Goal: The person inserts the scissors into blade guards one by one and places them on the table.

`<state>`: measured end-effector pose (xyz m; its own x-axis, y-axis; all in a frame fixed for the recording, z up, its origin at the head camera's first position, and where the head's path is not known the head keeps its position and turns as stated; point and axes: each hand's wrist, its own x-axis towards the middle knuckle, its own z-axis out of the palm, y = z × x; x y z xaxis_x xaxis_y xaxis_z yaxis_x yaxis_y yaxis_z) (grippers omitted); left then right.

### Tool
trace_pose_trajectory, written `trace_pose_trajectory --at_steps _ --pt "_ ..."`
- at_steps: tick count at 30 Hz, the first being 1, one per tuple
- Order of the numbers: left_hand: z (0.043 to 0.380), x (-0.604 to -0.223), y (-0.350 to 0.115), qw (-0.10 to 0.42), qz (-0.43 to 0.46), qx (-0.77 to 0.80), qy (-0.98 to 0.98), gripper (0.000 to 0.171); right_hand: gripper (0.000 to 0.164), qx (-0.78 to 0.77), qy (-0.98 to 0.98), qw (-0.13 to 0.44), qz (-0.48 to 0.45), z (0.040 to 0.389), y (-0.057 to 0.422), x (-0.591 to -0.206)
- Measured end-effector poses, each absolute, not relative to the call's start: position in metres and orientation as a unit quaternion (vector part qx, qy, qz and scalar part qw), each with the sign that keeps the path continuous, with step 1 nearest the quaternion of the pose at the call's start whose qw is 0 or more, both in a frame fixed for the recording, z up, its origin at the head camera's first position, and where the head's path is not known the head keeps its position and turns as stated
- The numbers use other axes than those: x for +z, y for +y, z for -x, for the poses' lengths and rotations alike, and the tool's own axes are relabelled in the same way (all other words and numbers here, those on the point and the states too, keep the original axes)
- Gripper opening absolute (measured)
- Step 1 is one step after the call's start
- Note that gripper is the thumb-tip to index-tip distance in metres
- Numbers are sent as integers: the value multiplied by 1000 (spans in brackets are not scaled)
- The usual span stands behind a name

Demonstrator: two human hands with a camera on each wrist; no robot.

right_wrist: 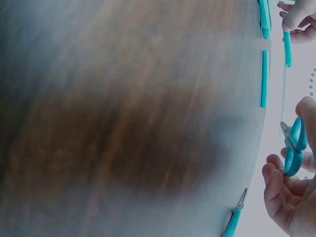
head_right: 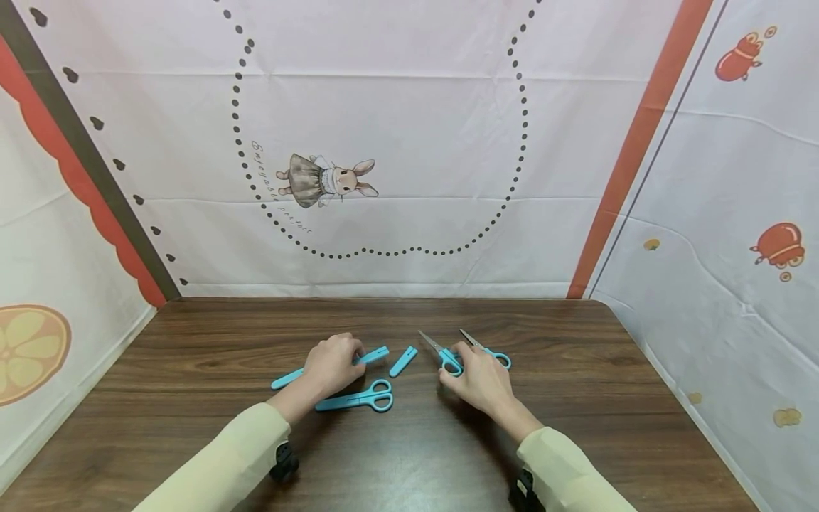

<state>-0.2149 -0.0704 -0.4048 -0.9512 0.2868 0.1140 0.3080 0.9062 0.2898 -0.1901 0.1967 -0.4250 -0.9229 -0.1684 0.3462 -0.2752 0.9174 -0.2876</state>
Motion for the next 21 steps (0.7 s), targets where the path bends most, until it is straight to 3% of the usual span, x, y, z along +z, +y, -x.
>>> trace_pose_trajectory --at_steps 21 --pt "210 -398 -84 54 175 -138 -973 14 31 194 -947 165 -197 196 204 -418"
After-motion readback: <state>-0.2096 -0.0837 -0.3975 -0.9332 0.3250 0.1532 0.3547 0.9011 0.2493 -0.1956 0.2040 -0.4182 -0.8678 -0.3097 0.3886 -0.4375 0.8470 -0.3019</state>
